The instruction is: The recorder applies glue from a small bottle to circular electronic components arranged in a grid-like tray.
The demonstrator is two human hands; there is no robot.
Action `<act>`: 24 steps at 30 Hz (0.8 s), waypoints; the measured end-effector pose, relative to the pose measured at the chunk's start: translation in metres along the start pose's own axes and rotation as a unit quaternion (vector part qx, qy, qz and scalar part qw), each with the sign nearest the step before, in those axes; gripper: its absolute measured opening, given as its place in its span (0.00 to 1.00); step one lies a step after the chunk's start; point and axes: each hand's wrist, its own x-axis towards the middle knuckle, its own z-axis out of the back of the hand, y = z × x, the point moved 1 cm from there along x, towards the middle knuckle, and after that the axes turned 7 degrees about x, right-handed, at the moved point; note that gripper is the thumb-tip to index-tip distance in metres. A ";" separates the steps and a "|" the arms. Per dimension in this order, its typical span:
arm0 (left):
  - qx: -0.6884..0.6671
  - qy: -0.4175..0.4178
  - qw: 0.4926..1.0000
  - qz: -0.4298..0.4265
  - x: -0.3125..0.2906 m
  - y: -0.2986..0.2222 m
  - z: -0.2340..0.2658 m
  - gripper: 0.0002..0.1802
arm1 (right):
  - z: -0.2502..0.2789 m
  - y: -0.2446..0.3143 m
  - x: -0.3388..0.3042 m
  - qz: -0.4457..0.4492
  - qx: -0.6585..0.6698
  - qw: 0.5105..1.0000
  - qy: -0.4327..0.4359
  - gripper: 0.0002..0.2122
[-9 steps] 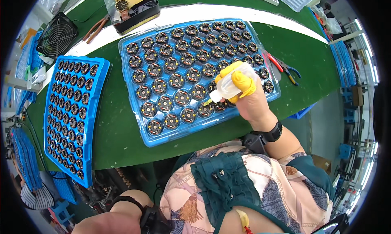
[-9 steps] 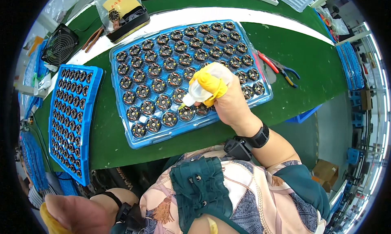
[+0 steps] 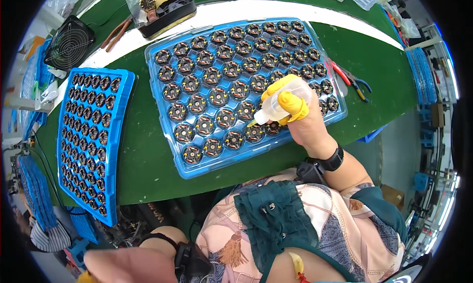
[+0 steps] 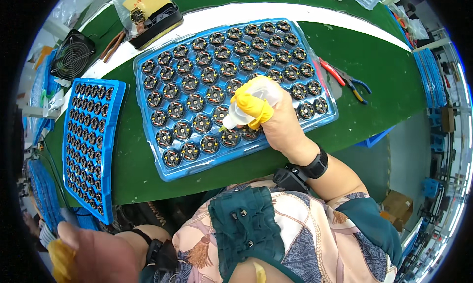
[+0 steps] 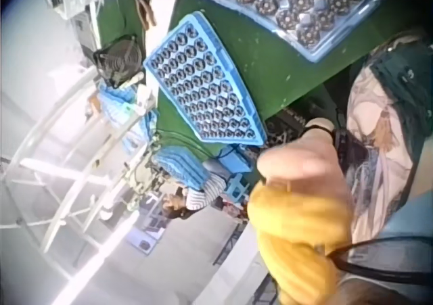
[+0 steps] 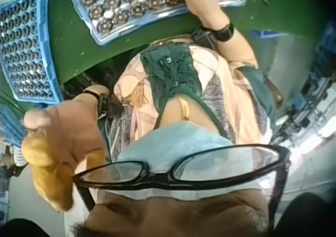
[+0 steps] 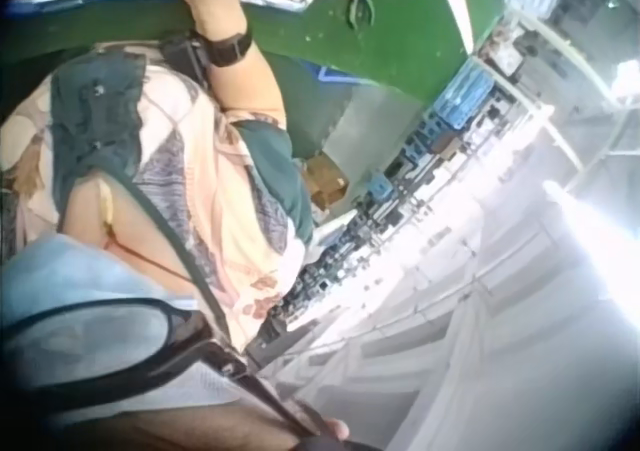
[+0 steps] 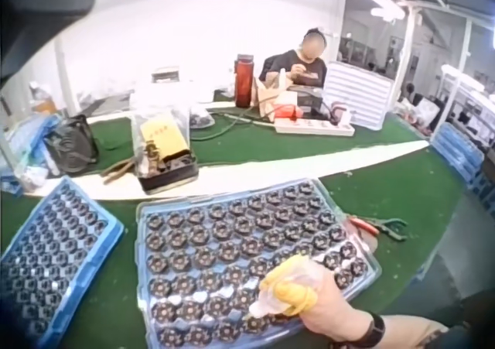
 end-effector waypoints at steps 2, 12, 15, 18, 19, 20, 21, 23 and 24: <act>-0.106 0.246 0.962 0.054 0.032 0.036 0.030 0.33 | 0.014 0.002 0.001 0.021 -0.020 0.999 -0.019 0.11; 0.100 0.650 0.683 0.316 0.004 0.169 0.105 0.13 | 0.008 0.000 -0.001 0.034 -0.101 0.994 0.023 0.14; 0.103 0.638 0.674 0.358 0.004 0.170 0.116 0.13 | 0.005 0.000 -0.001 0.035 -0.099 0.994 0.023 0.13; 0.120 0.649 0.660 0.359 0.004 0.178 0.126 0.13 | 0.004 0.000 0.000 0.036 -0.090 0.995 0.021 0.09; 0.128 0.667 0.655 0.331 0.003 0.180 0.129 0.13 | 0.004 0.001 0.000 0.030 -0.094 0.995 0.019 0.09; 0.136 0.684 0.649 0.304 0.002 0.181 0.132 0.14 | 0.003 0.001 -0.001 0.029 -0.095 0.995 0.019 0.09; 0.147 0.698 0.647 0.270 0.002 0.181 0.134 0.14 | 0.003 0.001 -0.001 0.021 -0.093 0.995 0.017 0.09; 0.139 0.692 0.658 0.264 -0.001 0.180 0.135 0.13 | 0.002 0.001 -0.001 0.012 -0.092 0.996 0.015 0.09; 0.132 0.685 0.669 0.256 -0.002 0.179 0.135 0.12 | 0.002 0.001 -0.001 0.014 -0.095 0.995 0.017 0.09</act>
